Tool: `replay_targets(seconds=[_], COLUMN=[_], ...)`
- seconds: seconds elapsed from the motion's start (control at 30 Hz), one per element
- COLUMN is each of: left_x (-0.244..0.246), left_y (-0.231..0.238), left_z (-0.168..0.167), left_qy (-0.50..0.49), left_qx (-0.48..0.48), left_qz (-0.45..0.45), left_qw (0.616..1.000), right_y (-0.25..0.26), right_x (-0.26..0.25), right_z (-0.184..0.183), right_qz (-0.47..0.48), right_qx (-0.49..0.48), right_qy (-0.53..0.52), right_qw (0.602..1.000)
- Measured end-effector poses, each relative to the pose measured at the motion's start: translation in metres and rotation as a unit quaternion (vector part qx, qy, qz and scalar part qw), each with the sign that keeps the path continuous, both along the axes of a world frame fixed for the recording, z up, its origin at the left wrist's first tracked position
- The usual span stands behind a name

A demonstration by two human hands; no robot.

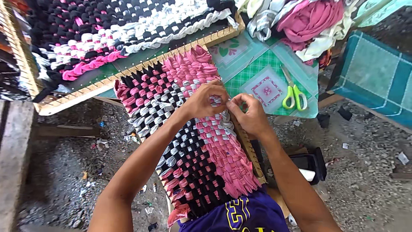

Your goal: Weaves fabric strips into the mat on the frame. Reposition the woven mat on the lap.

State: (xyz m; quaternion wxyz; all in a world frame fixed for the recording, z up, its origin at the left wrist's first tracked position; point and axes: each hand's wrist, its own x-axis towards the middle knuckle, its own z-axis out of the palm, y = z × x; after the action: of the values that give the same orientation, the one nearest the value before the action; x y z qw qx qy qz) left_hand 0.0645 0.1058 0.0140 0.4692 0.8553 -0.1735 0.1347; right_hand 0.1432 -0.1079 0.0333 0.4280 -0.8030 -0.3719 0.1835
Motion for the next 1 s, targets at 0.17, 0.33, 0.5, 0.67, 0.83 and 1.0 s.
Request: replay_targets(seconds=[0.17, 0.33, 0.5, 0.67, 0.83, 1.0], left_x=[-0.001, 0.001, -0.004, -0.007, -0.013, -0.013], left_y=[0.001, -0.002, -0.002, 0.003, -0.002, 0.0], left_z=[0.002, 0.002, 0.001, -0.006, -0.009, -0.005], left_qy=[-0.002, -0.013, -0.03, -0.062, -0.056, -0.038], left_qx=[0.035, 0.039, 0.025, 0.043, 0.036, 0.034], left_qz=[-0.005, -0.003, 0.022, 0.032, 0.056, 0.047], left_qw=[0.999, 0.999, 0.999, 0.997, 0.996, 0.998], right_y=[0.005, 0.01, 0.005, 0.012, 0.014, 0.004], right_x=[0.006, 0.011, -0.003, -0.001, -0.001, 0.0], right_z=[-0.008, -0.005, -0.014, -0.025, -0.029, -0.023], right_qz=[0.022, 0.054, -0.003, -0.055, -0.04, 0.031], right_qx=[0.022, 0.077, 0.167, 0.221, 0.288, 0.24], right_qy=[-0.082, -0.193, -0.187, -0.03, 0.175, 0.151], right_qw=[0.996, 0.977, 0.968, 0.973, 0.941, 0.959])
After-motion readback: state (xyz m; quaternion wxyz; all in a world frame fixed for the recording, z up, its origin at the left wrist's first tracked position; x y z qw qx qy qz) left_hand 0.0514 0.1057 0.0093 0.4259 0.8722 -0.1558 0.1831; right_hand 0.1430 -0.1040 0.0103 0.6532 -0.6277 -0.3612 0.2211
